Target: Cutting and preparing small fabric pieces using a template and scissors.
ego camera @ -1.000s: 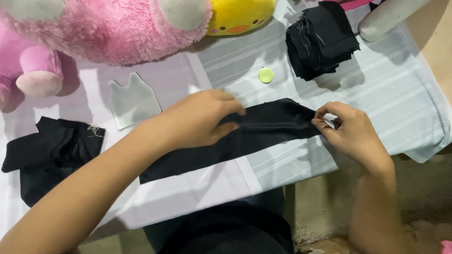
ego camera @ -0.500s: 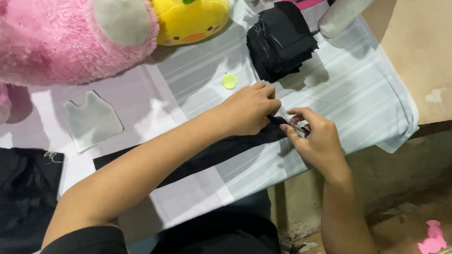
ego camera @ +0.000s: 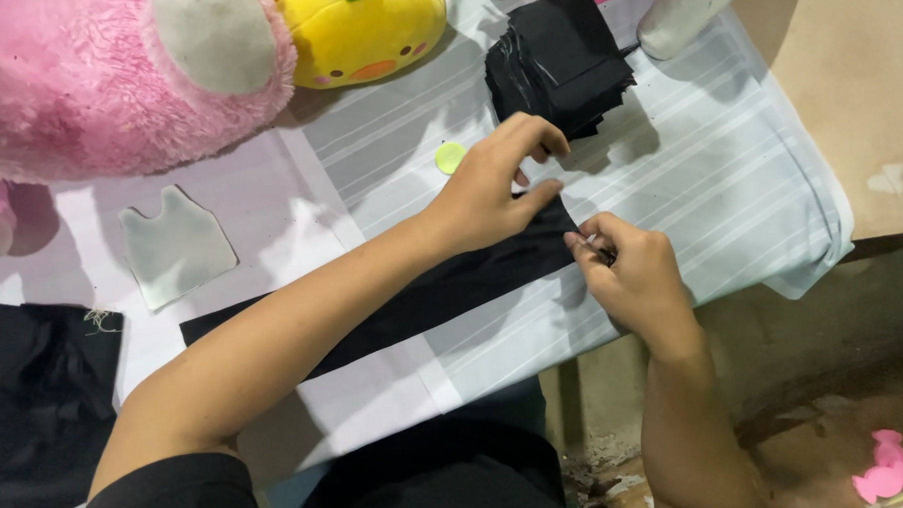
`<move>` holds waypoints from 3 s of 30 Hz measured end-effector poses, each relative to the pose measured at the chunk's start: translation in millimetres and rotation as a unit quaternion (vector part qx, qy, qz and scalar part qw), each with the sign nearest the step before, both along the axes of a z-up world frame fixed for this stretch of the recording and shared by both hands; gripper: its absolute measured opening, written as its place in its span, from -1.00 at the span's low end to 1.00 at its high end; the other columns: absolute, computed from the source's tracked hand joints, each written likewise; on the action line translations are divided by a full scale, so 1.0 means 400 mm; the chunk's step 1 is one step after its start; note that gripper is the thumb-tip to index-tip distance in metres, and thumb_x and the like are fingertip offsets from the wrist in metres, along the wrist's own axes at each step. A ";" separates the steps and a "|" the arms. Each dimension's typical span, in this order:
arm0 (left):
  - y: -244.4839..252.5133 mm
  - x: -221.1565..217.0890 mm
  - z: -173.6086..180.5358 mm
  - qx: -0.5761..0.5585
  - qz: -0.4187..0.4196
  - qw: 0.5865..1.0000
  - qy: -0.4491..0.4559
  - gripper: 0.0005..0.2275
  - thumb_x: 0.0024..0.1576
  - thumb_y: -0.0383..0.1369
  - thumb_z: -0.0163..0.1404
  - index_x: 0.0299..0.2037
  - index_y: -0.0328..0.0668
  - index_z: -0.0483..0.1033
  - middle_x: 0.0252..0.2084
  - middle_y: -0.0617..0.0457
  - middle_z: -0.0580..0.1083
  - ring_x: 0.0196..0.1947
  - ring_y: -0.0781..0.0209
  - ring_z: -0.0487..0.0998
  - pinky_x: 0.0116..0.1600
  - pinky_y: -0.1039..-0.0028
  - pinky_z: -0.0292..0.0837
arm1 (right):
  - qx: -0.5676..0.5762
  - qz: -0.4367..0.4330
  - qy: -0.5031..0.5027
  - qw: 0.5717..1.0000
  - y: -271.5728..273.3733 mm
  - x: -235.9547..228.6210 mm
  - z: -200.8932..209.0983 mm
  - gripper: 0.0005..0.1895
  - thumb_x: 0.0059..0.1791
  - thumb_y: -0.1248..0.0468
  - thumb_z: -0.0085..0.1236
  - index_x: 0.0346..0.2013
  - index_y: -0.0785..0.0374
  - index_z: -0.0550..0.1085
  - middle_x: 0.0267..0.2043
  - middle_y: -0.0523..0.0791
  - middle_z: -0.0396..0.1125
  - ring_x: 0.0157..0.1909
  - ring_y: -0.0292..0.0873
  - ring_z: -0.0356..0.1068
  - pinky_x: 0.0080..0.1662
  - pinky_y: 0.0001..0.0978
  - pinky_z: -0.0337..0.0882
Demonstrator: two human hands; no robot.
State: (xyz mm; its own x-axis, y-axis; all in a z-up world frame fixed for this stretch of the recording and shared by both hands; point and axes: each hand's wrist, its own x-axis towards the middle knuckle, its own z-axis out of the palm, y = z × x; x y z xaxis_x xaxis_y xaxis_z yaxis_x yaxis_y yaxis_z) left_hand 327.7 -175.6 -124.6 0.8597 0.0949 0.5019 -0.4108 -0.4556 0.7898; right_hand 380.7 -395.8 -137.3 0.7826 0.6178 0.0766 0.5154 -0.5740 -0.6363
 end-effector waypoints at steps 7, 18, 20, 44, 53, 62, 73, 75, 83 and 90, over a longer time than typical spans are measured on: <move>0.013 -0.053 -0.027 0.139 0.036 0.989 -0.014 -0.86 0.11 -0.45 0.05 -0.19 0.00 0.41 -0.40 0.19 0.42 -0.39 0.22 0.53 -0.31 0.38 0.50 | -0.012 -0.018 0.010 1.000 -0.025 0.008 0.045 -0.97 0.01 0.27 0.25 -0.26 0.12 0.57 -0.62 -0.10 0.41 -0.54 -0.05 0.41 -0.35 -0.25 0.41; -0.058 -0.245 -0.019 0.355 -0.078 0.932 0.001 -0.61 0.22 -0.17 0.09 0.18 -0.19 0.44 0.34 -0.21 0.33 0.45 -0.16 0.20 0.45 -0.11 0.06 | 0.072 0.166 0.090 0.979 -0.002 0.047 0.157 -0.69 0.18 0.31 -0.19 0.11 0.34 0.47 0.11 0.04 0.40 0.17 -0.06 0.43 0.18 -0.33 0.45; -0.057 -0.300 0.005 0.329 -0.088 0.940 0.006 -0.69 0.23 -0.23 0.08 0.08 -0.22 0.46 0.28 -0.20 0.38 0.37 -0.16 0.30 0.40 -0.09 0.14 | 0.048 0.222 0.002 0.974 0.011 0.064 0.093 -0.73 0.16 0.34 -0.12 0.08 0.33 0.49 0.12 0.01 0.42 0.21 -0.02 0.39 0.23 -0.25 0.40; 0.169 -0.828 0.006 0.281 0.257 0.906 0.186 -0.57 0.15 -0.19 0.14 0.18 -0.16 0.44 0.29 -0.17 0.35 0.31 -0.17 0.35 0.41 -0.11 0.12 | -0.002 0.260 -0.096 0.961 0.151 -0.025 0.142 -0.77 0.23 0.42 -0.17 -0.03 0.42 0.49 0.25 0.07 0.41 0.09 -0.03 0.41 0.12 -0.25 0.31; 0.327 -0.774 0.094 0.298 0.281 0.892 0.192 -0.71 0.19 -0.19 0.12 0.00 -0.20 0.54 0.02 -0.03 0.54 0.05 -0.05 0.49 0.10 0.16 0.37 | -0.227 0.230 -0.201 0.925 0.225 -0.185 0.241 -0.75 0.20 0.26 -0.19 0.08 0.16 0.44 0.07 -0.10 0.52 0.07 0.10 0.50 0.00 0.01 0.41; 0.405 -0.587 -0.024 0.391 0.393 0.772 0.311 -0.43 0.13 0.14 0.15 -0.05 -0.30 0.45 -0.04 -0.18 0.41 -0.12 -0.13 0.43 -0.36 0.20 0.54 | 0.055 0.366 -0.044 0.928 0.240 -0.266 0.223 -0.78 0.15 0.41 -0.14 -0.04 0.31 0.50 0.00 -0.04 0.51 0.05 -0.13 0.51 0.10 -0.35 0.43; 0.393 -0.567 -0.069 0.465 0.413 0.735 0.270 -0.52 -0.22 -0.43 0.06 0.00 -0.37 0.46 -0.22 -0.18 0.40 -0.14 -0.29 0.43 -0.55 0.13 0.53 | 0.097 0.349 0.163 0.918 0.104 -0.206 0.162 -0.69 0.14 0.34 -0.23 -0.06 0.32 0.53 -0.08 -0.04 0.58 0.08 -0.11 0.61 0.16 -0.36 0.58; 0.397 -0.558 -0.065 0.433 0.407 0.737 0.321 -0.46 -0.19 -0.38 0.09 0.08 -0.38 0.37 -0.12 -0.22 0.34 -0.06 -0.23 0.32 -0.44 0.14 0.53 | 0.112 0.307 0.154 0.933 0.102 -0.198 0.158 -0.70 0.15 0.32 -0.22 -0.09 0.34 0.52 -0.11 -0.03 0.57 0.04 -0.13 0.60 0.19 -0.34 0.55; 0.389 -0.592 -0.070 0.439 0.388 0.702 0.405 -0.30 -0.07 -0.37 -0.03 0.38 -0.33 0.16 0.10 -0.51 0.32 -0.08 -0.40 0.38 -0.23 -0.03 0.50 | 0.215 0.325 0.206 0.898 0.061 -0.215 0.126 -0.69 0.15 0.32 -0.23 -0.08 0.41 0.49 -0.11 0.05 0.55 -0.05 -0.06 0.60 0.07 -0.29 0.63; 0.343 -0.629 -0.047 0.525 0.394 0.691 0.303 -0.34 -0.20 -0.38 0.11 0.23 -0.25 0.34 -0.28 -0.08 0.50 -0.38 -0.04 0.59 -0.45 0.23 0.60 | 0.277 0.303 0.223 0.884 0.063 -0.243 0.092 -0.69 0.17 0.29 -0.24 -0.11 0.42 0.48 -0.18 0.07 0.53 -0.20 -0.04 0.60 -0.05 -0.28 0.67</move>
